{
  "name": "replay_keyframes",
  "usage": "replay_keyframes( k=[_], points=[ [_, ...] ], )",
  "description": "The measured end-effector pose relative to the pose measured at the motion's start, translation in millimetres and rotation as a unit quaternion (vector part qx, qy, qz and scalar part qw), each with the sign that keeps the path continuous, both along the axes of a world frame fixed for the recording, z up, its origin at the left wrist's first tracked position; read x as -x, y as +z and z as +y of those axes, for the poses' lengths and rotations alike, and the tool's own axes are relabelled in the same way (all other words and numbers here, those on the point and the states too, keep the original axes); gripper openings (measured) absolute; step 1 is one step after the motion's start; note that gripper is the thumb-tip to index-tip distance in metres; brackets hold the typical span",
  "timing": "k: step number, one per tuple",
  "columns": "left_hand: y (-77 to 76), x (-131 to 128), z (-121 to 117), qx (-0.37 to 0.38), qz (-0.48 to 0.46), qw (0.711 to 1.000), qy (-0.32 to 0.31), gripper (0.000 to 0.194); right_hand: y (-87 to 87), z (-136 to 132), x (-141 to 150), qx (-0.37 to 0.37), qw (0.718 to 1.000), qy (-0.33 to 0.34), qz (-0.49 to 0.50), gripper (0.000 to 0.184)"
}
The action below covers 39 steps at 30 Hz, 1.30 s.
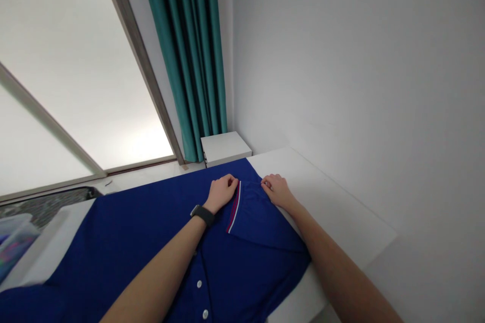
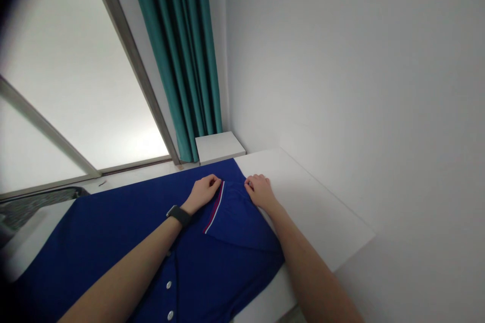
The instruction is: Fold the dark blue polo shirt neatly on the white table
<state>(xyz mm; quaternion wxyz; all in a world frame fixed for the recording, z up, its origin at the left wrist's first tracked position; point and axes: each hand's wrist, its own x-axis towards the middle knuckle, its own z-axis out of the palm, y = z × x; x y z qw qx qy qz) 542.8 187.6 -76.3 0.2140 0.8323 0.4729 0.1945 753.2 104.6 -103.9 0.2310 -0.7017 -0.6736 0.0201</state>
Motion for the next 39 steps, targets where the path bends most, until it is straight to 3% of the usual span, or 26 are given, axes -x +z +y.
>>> replay_keyframes(
  k=[7,14,20,27,33,39],
  points=[
    [2.6,-2.6,-5.0,-0.019,0.053,0.998,-0.022,0.030,1.2,-0.7,0.3,-0.002,1.000,0.003,0.000,0.014],
    [1.7,-0.4,-2.6,-0.025,0.048,0.998,-0.013,0.025,0.7,-2.1,1.6,-0.010,1.000,-0.005,-0.003,0.015],
    [-0.2,-2.5,-6.5,-0.040,0.043,0.998,-0.008,0.033,6.7,-8.6,2.2,-0.017,1.000,0.000,0.020,0.020],
    [2.3,-0.9,-6.5,-0.031,0.056,0.998,-0.023,0.036,30.5,-50.8,37.0,-0.030,0.995,0.081,-0.040,0.033],
    [0.3,-1.7,-6.0,-0.039,0.053,0.998,-0.022,0.034,18.2,-100.3,90.1,0.018,0.990,0.121,-0.064,0.057],
    [-2.1,-1.9,-5.6,-0.055,0.054,0.997,-0.011,0.031,13.9,-113.5,105.2,0.038,0.990,0.128,-0.052,0.061]
  ],
)
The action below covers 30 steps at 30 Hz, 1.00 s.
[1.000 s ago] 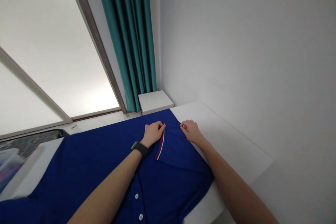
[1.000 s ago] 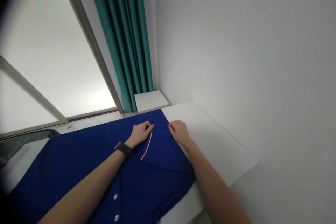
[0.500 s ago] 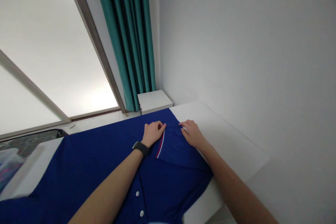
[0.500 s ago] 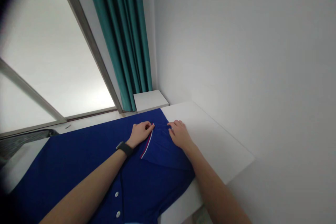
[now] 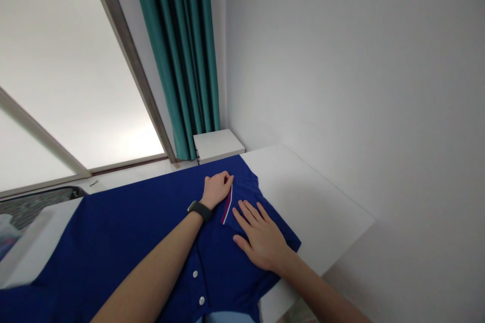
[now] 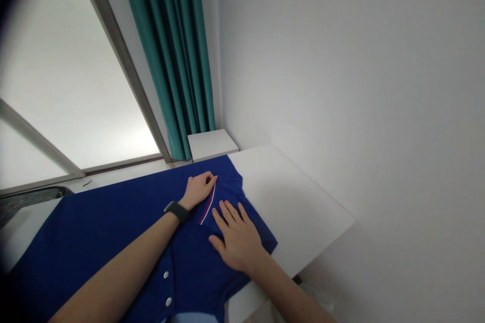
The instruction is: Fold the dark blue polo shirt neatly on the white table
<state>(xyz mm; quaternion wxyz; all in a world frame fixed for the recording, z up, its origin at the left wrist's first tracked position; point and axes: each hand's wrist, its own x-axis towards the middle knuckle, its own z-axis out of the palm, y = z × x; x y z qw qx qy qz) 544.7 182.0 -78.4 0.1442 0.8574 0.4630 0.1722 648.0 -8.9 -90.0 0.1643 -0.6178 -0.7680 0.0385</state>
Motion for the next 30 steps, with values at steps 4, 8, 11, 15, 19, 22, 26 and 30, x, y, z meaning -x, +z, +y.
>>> replay_keyframes(
  k=[4,8,11,15,19,22,26,30],
  points=[
    [-1.3,1.0,-0.9,-0.013,0.001,1.000,-0.006,0.026,6.4,1.9,-4.6,-0.007,1.000,-0.007,-0.002,0.060],
    [-3.2,1.7,-2.1,-0.022,-0.009,1.000,-0.005,0.014,8.0,1.2,-23.5,-0.041,0.996,-0.081,-0.018,0.058],
    [-3.1,2.2,-4.3,-0.068,-0.010,0.998,-0.007,0.018,2.0,-3.9,-39.3,-0.037,0.991,-0.126,-0.039,0.059],
    [1.2,0.9,-8.3,-0.149,0.015,0.987,-0.054,0.020,-4.7,-12.8,-45.3,0.014,0.989,-0.123,-0.078,0.060],
    [8.5,-13.3,-11.5,-0.169,0.036,0.978,-0.113,0.022,-1.8,-16.1,-40.5,0.032,0.987,-0.122,-0.095,0.060],
    [12.9,-34.9,-13.5,-0.166,0.069,0.971,-0.156,0.027,0.9,-15.9,-38.9,0.025,0.988,-0.119,-0.096,0.059],
    [12.9,-62.8,-12.9,-0.152,0.120,0.958,-0.211,0.031,0.3,-15.7,-40.2,0.011,0.989,-0.116,-0.087,0.057],
    [6.9,-72.0,-7.7,-0.141,0.135,0.954,-0.226,0.030,-0.7,-16.8,-41.2,0.006,0.992,-0.106,-0.074,0.056]
  ],
)
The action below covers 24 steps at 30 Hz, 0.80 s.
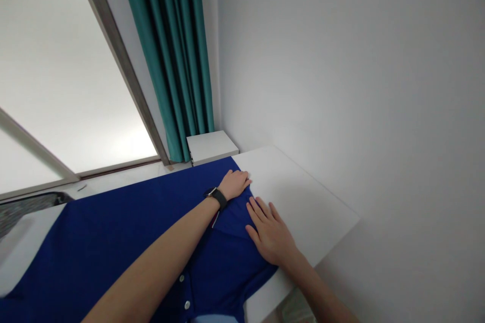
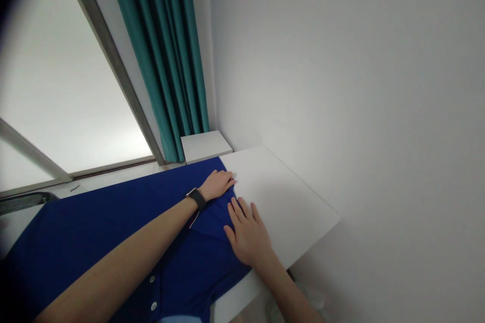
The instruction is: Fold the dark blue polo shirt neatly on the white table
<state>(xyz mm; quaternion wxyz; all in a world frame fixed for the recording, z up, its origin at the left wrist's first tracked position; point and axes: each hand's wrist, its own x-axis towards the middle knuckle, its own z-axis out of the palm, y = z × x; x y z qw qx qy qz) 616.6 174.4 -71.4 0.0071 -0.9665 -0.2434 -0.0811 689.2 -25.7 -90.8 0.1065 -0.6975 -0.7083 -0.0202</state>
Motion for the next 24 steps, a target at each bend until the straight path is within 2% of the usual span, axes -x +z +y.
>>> replay_keyframes(
  k=[6,15,20,24],
  points=[
    [-3.2,5.1,7.4,0.000,0.019,1.000,-0.008,0.033,2.8,-5.3,-0.4,-0.005,0.999,0.037,0.000,0.057],
    [4.8,3.3,5.5,-0.040,-0.002,0.999,-0.023,0.024,3.4,-7.2,-4.4,0.011,0.997,0.070,-0.003,0.057],
    [18.2,35.6,9.9,-0.089,-0.042,0.995,-0.026,0.017,5.2,-7.8,-5.2,0.013,0.997,0.075,-0.002,0.053],
    [28.6,73.0,10.6,-0.081,-0.005,0.990,-0.116,0.018,7.2,-8.2,-4.6,0.011,0.997,0.077,-0.007,0.053]
  ],
)
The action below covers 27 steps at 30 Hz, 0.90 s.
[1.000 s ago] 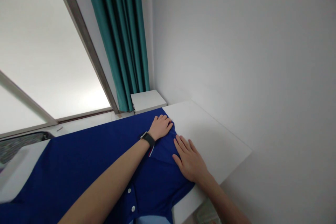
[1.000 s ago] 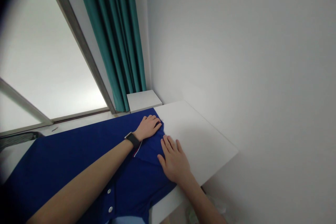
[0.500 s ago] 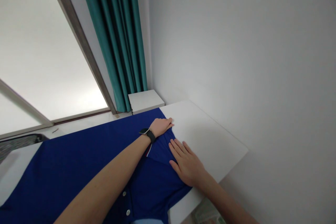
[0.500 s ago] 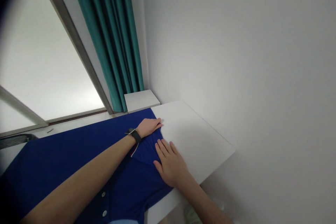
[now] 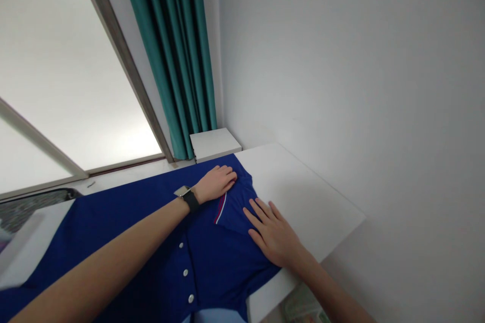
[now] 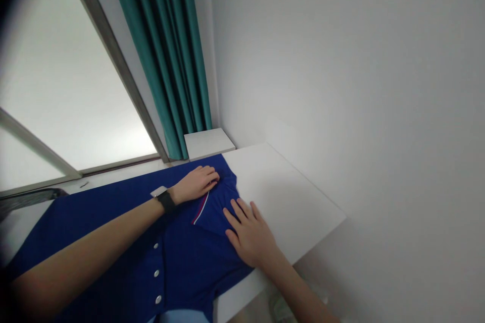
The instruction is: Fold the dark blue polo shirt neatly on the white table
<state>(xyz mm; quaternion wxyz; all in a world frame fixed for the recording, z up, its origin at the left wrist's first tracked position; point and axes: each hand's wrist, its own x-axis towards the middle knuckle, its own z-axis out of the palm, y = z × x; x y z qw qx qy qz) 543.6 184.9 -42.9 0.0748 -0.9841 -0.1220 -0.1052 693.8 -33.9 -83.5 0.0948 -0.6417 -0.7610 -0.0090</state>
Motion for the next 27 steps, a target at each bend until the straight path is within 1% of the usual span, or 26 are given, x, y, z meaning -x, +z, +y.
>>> replay_keyframes(
  k=[3,6,8,10,15,21,27],
  points=[
    [5.6,26.0,-10.2,0.026,0.050,0.996,-0.066,0.018,0.9,0.2,0.9,-0.002,1.000,0.000,-0.011,0.053],
    [10.2,47.2,-25.3,0.053,0.072,0.991,-0.102,0.016,1.5,0.3,1.5,-0.003,1.000,0.000,-0.013,0.053],
    [13.0,57.4,-33.4,0.047,0.086,0.988,-0.119,0.015,1.9,0.3,1.7,-0.004,1.000,0.000,-0.010,0.053],
    [15.4,63.5,-38.4,0.026,0.099,0.986,-0.131,0.013,2.4,0.2,1.8,-0.005,1.000,0.000,-0.008,0.053],
    [20.0,63.6,-44.4,-0.013,0.115,0.981,-0.153,0.014,3.4,0.2,2.1,-0.009,1.000,-0.001,-0.009,0.053],
    [20.8,59.2,-49.7,-0.055,0.142,0.974,-0.170,0.003,4.4,0.5,2.3,0.003,1.000,-0.005,-0.012,0.052],
    [20.9,64.0,-46.9,-0.044,0.122,0.977,-0.171,0.014,3.3,0.5,2.1,-0.002,1.000,-0.004,-0.010,0.052]
  ],
)
